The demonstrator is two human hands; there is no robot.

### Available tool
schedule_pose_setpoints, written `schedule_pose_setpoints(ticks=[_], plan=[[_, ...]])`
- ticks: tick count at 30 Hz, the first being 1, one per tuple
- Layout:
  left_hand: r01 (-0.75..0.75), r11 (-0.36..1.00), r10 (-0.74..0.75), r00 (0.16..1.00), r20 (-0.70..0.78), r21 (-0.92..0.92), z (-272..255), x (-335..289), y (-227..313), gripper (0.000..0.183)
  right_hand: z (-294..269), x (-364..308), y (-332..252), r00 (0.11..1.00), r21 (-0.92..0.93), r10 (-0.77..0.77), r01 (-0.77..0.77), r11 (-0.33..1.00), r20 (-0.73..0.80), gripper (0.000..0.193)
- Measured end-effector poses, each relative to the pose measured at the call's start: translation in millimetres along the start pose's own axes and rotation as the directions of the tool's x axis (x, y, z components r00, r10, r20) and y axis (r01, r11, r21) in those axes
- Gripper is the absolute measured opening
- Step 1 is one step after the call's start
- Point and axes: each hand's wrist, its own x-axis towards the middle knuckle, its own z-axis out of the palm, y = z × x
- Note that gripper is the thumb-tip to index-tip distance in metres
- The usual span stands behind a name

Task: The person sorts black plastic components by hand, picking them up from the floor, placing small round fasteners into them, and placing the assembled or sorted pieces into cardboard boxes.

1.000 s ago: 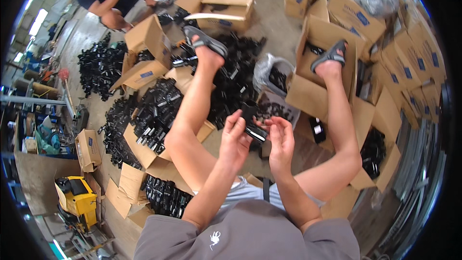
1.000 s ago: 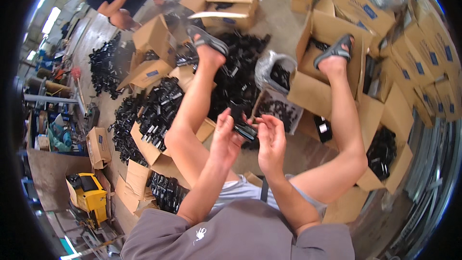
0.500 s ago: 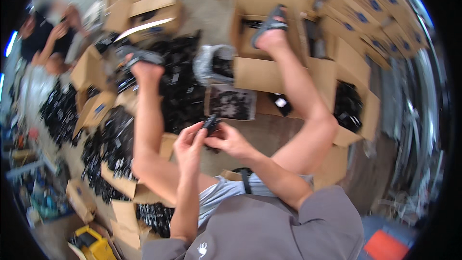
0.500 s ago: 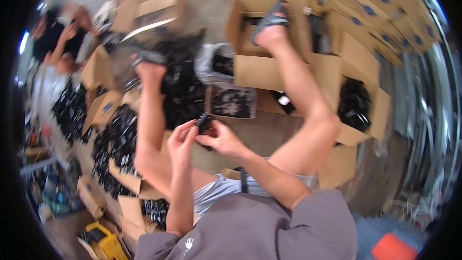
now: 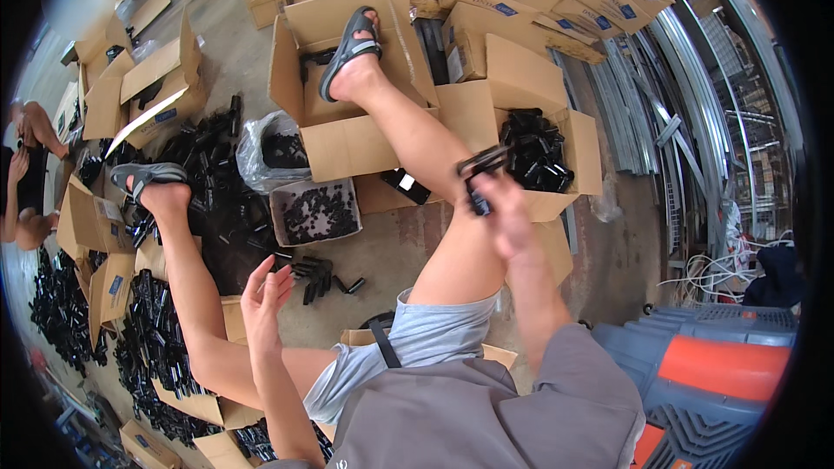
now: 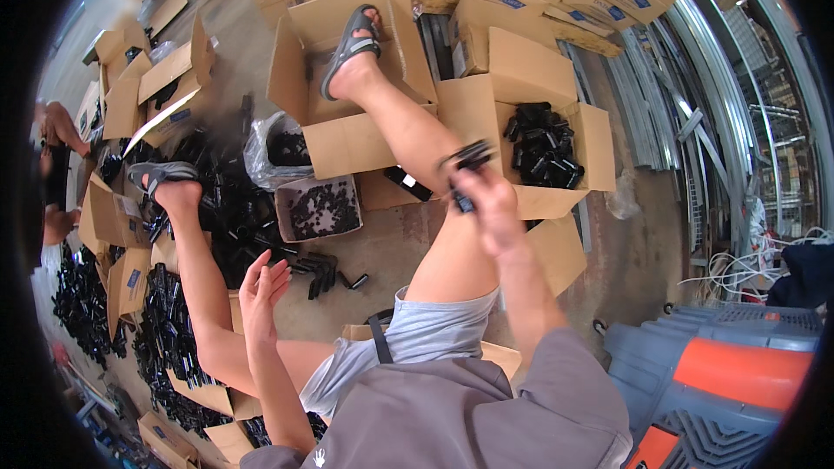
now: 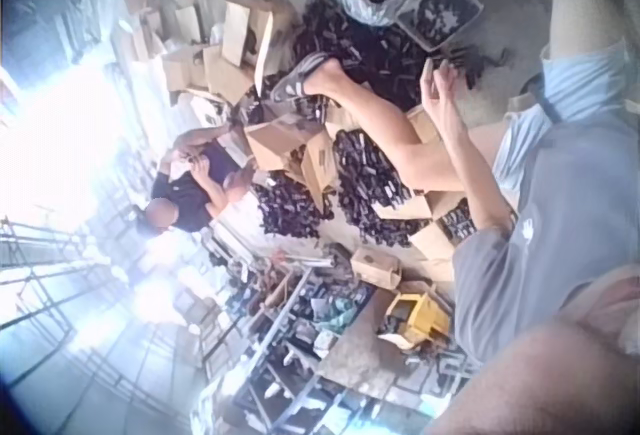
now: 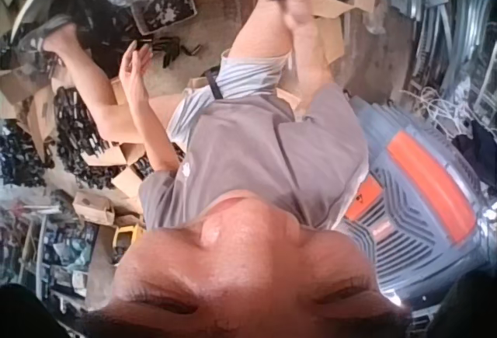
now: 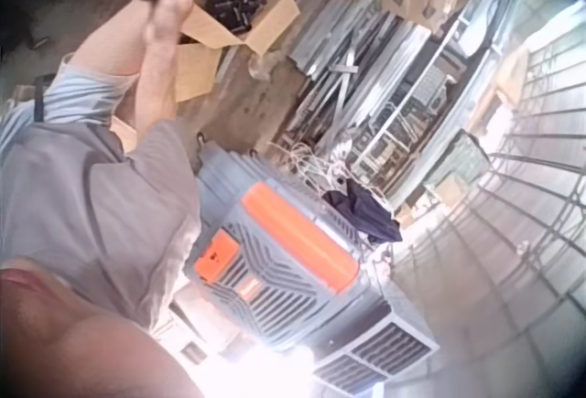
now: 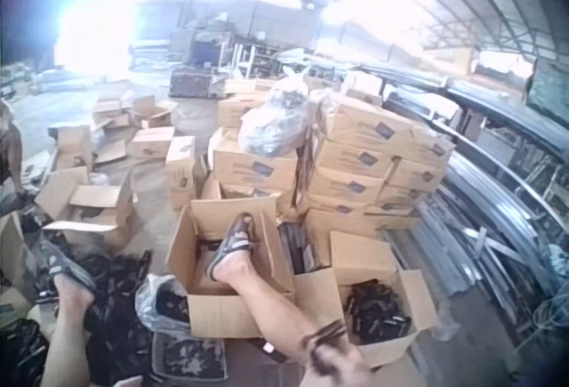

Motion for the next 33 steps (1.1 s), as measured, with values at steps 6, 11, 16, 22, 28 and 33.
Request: schedule_pose_setpoints(ticks=[6, 11, 16, 22, 28, 33], plan=[[0.149, 0.986, -0.133, 0.976, -0.175, 0.079, -72.7, 38.5, -94.8, 0.043, -150.5, 49.6, -46.7, 0.868, -0.229, -0.159, 0.055, 0.972, -0.470, 0.028], [0.356, 0.928, -0.306, 0.899, -0.314, 0.113, -84.7, 52.9, -133.7, 0.040, -215.1, 88.4, -36.2, 0.928, -0.353, 0.031, -0.171, 0.920, -0.371, 0.044], [0.215, 0.963, -0.173, 0.956, -0.235, 0.163, -73.9, 52.0, -144.4, 0.031, -332.9, 90.2, 24.8, 0.644, -0.821, -0.537, -0.278, 0.499, -0.545, 0.047], [0.034, 0.999, -0.014, 0.899, -0.437, 0.037, -99.5, 41.9, -133.8, 0.034, -245.5, 13.5, 75.8, 0.764, -0.716, -0.325, -0.245, 0.653, -0.558, 0.037], [-0.089, 0.990, 0.027, 0.876, -0.481, -0.106, -86.1, 29.7, -117.0, 0.038, -227.6, -87.9, 131.6, 0.790, -0.679, -0.251, -0.263, 0.685, -0.559, 0.057], [-0.175, 0.955, 0.030, 0.860, -0.509, -0.238, -100.5, 12.9, -123.5, 0.021, -200.5, -109.2, 117.0, 0.792, -0.781, -0.414, -0.122, 0.613, -0.449, 0.049]])
